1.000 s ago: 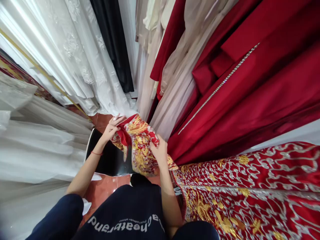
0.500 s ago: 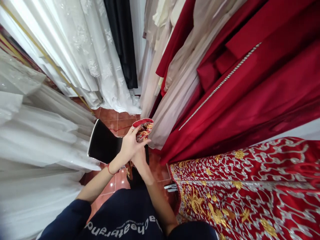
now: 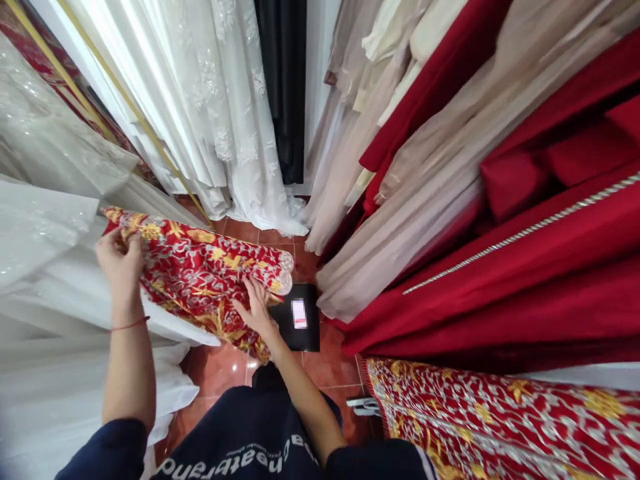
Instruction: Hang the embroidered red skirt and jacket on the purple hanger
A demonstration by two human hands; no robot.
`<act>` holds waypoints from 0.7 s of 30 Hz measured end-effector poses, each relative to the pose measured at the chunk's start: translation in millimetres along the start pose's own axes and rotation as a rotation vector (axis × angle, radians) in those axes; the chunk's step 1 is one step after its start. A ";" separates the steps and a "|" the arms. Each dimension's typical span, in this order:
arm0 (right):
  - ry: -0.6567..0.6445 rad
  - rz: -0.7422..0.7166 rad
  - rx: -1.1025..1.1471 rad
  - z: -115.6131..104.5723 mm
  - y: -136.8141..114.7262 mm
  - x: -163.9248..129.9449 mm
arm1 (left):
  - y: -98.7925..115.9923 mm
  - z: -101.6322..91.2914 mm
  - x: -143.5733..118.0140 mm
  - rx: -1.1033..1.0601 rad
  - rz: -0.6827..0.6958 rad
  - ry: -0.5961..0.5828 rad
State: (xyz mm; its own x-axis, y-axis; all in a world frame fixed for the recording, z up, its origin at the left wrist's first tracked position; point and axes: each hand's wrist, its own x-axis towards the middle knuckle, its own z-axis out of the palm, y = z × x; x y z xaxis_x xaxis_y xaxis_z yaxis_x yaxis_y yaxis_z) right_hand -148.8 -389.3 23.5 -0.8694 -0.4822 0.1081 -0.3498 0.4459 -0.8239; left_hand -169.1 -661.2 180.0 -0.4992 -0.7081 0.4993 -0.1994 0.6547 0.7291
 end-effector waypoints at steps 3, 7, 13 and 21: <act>-0.228 0.075 0.043 50.7 26.3 37.8 | -32.9 36.7 -25.4 0.286 -0.219 -0.143; -0.303 0.148 0.049 103.0 46.2 53.8 | -62.4 95.4 -104.0 0.238 -0.157 -0.529; -0.269 0.148 0.049 126.1 62.0 51.9 | -99.1 122.1 -140.4 0.242 -0.119 -0.642; -0.246 0.143 0.080 115.6 63.5 56.2 | -97.7 122.0 -140.0 0.329 -0.134 -0.681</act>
State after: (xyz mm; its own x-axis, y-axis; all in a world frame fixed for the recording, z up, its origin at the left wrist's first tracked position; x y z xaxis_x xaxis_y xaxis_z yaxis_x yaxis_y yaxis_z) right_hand -179.5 -475.2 -87.1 -0.7939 -0.5912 -0.1424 -0.1922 0.4662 -0.8636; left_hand -182.6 -593.8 -18.2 -0.8413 -0.5372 -0.0594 -0.4817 0.6954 0.5333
